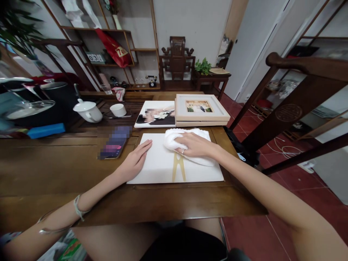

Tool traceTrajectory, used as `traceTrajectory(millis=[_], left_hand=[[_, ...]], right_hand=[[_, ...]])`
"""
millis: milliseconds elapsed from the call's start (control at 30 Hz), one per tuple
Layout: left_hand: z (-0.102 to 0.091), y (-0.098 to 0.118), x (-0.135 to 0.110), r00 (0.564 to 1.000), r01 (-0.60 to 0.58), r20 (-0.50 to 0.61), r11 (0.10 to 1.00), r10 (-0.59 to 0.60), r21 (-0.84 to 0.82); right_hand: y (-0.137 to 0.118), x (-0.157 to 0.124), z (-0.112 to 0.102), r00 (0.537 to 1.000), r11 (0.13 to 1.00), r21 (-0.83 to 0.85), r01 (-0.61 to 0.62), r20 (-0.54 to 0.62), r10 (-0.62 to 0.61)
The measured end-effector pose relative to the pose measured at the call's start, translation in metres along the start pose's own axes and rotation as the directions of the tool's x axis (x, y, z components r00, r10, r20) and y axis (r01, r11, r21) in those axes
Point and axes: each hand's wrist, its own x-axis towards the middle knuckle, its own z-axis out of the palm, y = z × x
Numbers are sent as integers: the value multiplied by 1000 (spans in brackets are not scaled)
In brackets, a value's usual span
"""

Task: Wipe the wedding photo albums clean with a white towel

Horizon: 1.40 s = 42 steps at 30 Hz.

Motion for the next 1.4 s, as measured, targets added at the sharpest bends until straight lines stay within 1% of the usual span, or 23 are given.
traceTrajectory(millis=[167, 233, 300, 400, 600, 767, 833, 900, 1000, 1200, 1300, 1400], left_hand=[[1, 0, 0, 1000, -12, -7, 1000, 12, -7], [1, 0, 0, 1000, -9, -7, 1000, 9, -3], [1, 0, 0, 1000, -6, -5, 1000, 6, 7], [1, 0, 0, 1000, -8, -3, 1000, 8, 15], [0, 2, 1, 1000, -6, -11, 1000, 6, 5], [-1, 4, 2, 999, -39, -34, 999, 39, 0], [-1, 4, 3, 998, -47, -38, 999, 48, 4], [-1, 3, 3, 998, -56, -40, 998, 56, 5], [-1, 3, 3, 998, -47, -31, 999, 48, 7], [2, 1, 1, 1000, 13, -8, 1000, -13, 7], [2, 0, 1, 1000, 10, -3, 1000, -10, 18], [2, -1, 2, 1000, 6, -7, 1000, -6, 20]], right_hand=[[10, -20, -7, 995, 994, -44, -103, -13, 103], [13, -21, -9, 992, 991, -36, -128, -7, 128], [13, -15, -10, 990, 990, -19, -142, 8, 142], [5, 3, -12, 992, 992, 11, -127, 20, 127], [-24, 55, -9, 1000, 998, 57, 0, 3, 0], [-39, 100, -1, 1000, 997, 75, 2, -14, -1], [-42, 112, -1, 1000, 996, 93, 12, -1, -12], [-44, 118, -2, 999, 995, 96, 25, 17, -27], [-43, 110, -6, 999, 998, 55, 24, 44, -26], [-17, 57, -5, 999, 995, -95, -27, 21, 30], [-11, 40, 2, 999, 994, -106, 32, -6, -33], [-18, 40, 11, 990, 983, -129, 130, -40, -137]])
